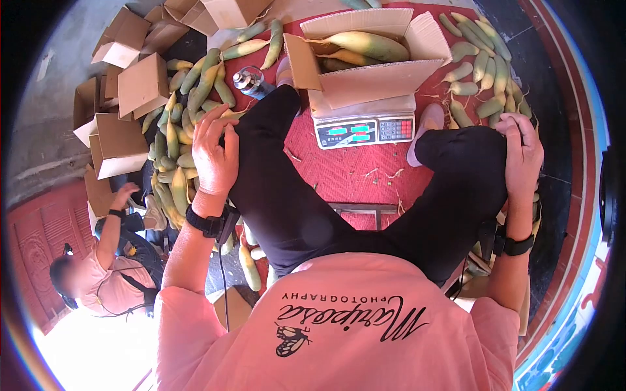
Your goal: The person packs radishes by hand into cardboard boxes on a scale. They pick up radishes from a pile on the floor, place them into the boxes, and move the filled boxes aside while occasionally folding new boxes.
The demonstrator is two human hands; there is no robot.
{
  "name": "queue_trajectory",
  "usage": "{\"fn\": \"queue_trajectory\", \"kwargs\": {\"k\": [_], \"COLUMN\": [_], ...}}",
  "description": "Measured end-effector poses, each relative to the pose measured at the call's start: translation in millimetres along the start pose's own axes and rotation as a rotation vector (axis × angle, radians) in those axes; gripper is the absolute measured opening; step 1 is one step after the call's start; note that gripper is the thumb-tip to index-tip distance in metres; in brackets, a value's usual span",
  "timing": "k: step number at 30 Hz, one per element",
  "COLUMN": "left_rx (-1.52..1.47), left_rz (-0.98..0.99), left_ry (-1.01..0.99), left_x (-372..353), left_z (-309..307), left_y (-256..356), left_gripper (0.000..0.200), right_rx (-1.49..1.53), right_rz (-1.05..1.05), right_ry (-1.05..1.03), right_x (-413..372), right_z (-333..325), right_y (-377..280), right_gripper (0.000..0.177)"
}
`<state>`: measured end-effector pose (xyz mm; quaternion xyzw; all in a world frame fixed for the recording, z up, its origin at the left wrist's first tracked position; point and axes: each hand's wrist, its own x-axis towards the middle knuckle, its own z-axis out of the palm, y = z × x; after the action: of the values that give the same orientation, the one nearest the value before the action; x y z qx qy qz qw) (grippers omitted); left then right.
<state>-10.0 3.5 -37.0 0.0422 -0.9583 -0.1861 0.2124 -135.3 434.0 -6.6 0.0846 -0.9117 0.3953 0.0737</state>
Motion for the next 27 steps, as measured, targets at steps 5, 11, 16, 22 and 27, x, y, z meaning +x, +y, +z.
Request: {"fn": "queue_trajectory", "kwargs": {"k": [5,11,16,22,27], "left_rx": [-0.012,-0.067,-0.074,0.351,0.269], "left_rz": [0.006,-0.049,-0.333,-0.679,-0.922], "left_ry": [0.013,0.027,0.146,-0.125,-0.377], "left_x": [-1,-2,-24,-161,-248], "left_z": [0,-1,-14,16,58], "left_y": [-2,-4,-66,-202,-220], "left_gripper": [0.01,0.01,0.015,0.019,0.03], "right_rx": [0.003,-0.021,-0.006,-0.133,-0.131], "right_rz": [0.003,0.0,0.026,0.023,0.076], "right_ry": [-0.009,-0.021,-0.027,-0.063,-0.079], "right_x": [1,3,2,3,2], "right_z": [1,2,-5,-22,-35], "right_y": [0,4,19,36,53], "right_gripper": [0.02,0.018,0.016,0.02,0.024]}}
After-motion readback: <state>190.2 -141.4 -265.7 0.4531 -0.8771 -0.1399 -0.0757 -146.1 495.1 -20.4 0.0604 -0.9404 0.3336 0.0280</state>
